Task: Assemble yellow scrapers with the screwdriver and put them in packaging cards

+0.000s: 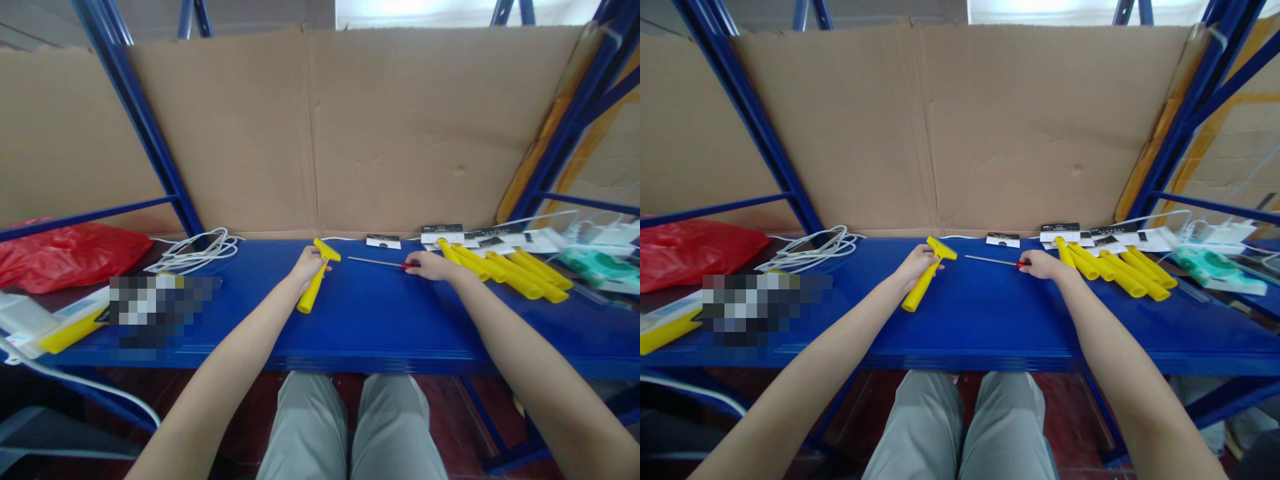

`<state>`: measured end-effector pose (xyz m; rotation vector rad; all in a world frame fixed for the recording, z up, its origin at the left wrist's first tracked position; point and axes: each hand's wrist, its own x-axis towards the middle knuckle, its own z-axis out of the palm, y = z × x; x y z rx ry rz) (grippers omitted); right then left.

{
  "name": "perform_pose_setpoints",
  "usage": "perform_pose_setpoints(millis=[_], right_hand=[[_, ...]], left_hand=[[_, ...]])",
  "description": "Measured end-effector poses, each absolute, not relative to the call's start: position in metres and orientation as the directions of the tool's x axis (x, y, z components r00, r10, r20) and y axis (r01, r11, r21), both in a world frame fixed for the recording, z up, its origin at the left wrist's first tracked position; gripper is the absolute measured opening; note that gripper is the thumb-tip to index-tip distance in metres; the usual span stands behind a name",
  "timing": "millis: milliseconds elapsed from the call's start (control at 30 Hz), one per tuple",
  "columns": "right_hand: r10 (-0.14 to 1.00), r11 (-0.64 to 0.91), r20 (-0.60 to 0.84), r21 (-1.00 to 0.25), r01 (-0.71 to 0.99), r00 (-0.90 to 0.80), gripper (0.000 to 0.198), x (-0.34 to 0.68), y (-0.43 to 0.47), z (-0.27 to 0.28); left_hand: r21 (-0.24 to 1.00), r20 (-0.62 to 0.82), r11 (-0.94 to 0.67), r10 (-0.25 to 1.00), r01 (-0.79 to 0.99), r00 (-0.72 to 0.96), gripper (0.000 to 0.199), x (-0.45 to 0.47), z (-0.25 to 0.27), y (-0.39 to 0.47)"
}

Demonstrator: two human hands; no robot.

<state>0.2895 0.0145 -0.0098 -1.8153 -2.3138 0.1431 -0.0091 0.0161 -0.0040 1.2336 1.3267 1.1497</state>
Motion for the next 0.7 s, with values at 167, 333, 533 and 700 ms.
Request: perform_pose_setpoints(millis=[167, 333, 533, 700], right_hand=[[0.967, 0.248, 0.114, -0.201, 0.948, -0.229, 0.010, 0.2890, 0.0131, -0.0091], [0.971, 0.224, 0.126, -0.191, 0.956, -0.202, 0.010, 0.2900, 0.0118, -0.0067], [0.952, 0.255, 0.240, -0.281, 0.925, -0.190, 0.009, 0.2888, 0.0096, -0.0029], [0.904, 0.376, 0.319, -0.282, 0.883, -0.283, 0.008, 0.2814, 0.0080, -0.0004]], left_hand=[[0.989, -0.070, 0.073, 0.997, 0.126, -0.028, 0.042, -0.0079, -0.0019, 0.0134], [0.991, -0.060, 0.061, 0.998, 0.122, -0.014, 0.039, -0.0075, -0.0010, 0.0103], [0.985, -0.070, 0.067, 0.997, 0.159, 0.014, 0.035, -0.0065, -0.0013, 0.0080], [0.976, -0.070, 0.064, 0.997, 0.207, 0.021, 0.033, -0.0046, -0.0028, 0.0083]])
